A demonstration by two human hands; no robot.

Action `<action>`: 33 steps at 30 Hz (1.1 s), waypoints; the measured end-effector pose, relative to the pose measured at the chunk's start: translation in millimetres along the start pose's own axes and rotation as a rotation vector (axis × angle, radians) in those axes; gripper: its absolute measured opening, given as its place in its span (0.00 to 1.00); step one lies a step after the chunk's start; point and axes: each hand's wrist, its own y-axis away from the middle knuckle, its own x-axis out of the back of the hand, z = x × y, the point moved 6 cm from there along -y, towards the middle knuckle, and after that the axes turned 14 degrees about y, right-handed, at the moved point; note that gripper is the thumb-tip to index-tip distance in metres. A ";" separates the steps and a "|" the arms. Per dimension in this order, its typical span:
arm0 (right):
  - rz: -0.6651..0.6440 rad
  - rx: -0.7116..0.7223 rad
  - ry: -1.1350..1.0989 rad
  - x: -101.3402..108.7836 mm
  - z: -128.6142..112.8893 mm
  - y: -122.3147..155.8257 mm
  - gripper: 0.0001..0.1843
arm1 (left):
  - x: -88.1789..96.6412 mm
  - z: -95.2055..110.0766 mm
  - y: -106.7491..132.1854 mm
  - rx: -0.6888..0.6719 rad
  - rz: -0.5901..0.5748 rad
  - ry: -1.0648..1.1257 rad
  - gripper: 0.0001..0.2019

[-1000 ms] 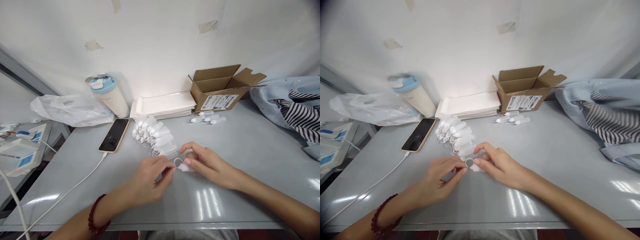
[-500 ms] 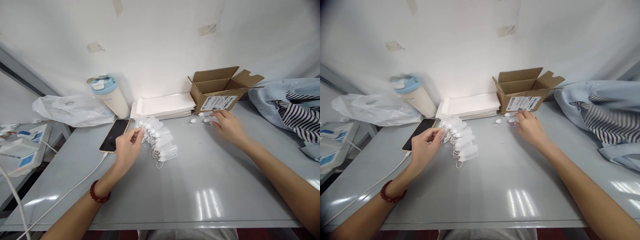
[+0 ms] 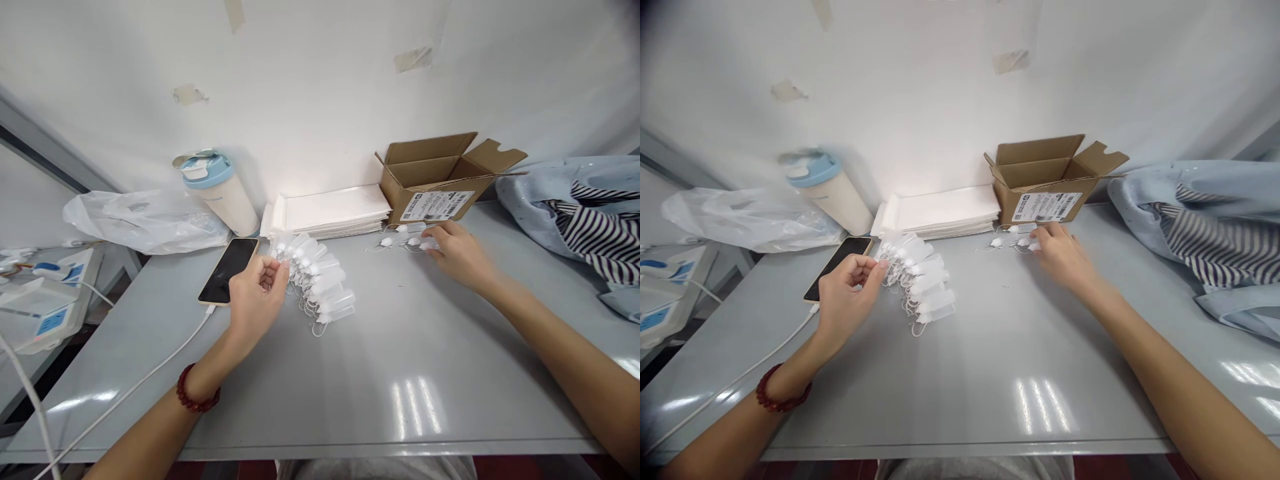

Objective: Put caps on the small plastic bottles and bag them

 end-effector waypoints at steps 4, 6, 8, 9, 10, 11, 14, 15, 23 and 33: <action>-0.018 -0.006 -0.048 -8.4 2.5 -0.7 0.09 | -0.6 6.0 4.0 -0.059 -0.011 -0.006 0.09; -0.028 0.014 -0.092 -9.2 -0.7 0.0 0.09 | -1.2 11.1 6.7 -0.107 -0.019 -0.027 0.08; -0.026 0.051 -0.147 -5.1 -7.8 1.6 0.10 | -2.3 16.6 9.9 -0.165 -0.028 -0.052 0.08; -0.021 0.072 -0.170 -0.9 -12.6 2.9 0.11 | -3.3 19.4 11.8 -0.200 -0.037 -0.062 0.07; -0.012 0.092 -0.203 4.7 -18.2 4.5 0.11 | -4.8 22.3 14.0 -0.239 -0.052 -0.069 0.07; -0.004 0.108 -0.237 11.3 -24.2 6.6 0.12 | -7.0 25.0 16.5 -0.283 -0.078 -0.070 0.07; 0.004 0.134 -0.470 34.0 -44.2 15.4 0.14 | -15.3 32.0 25.9 -0.410 -0.185 -0.045 0.06; -0.019 0.139 -0.547 40.3 -51.4 19.0 0.15 | -18.2 33.4 29.3 -0.441 -0.224 -0.036 0.05; -0.229 0.271 -0.888 69.9 -97.7 47.0 0.12 | -34.7 33.0 47.7 -0.478 -0.435 -0.006 0.10; -0.342 0.296 -0.982 70.1 -113.1 58.5 0.13 | -45.5 41.7 60.9 -0.530 -0.650 0.039 0.08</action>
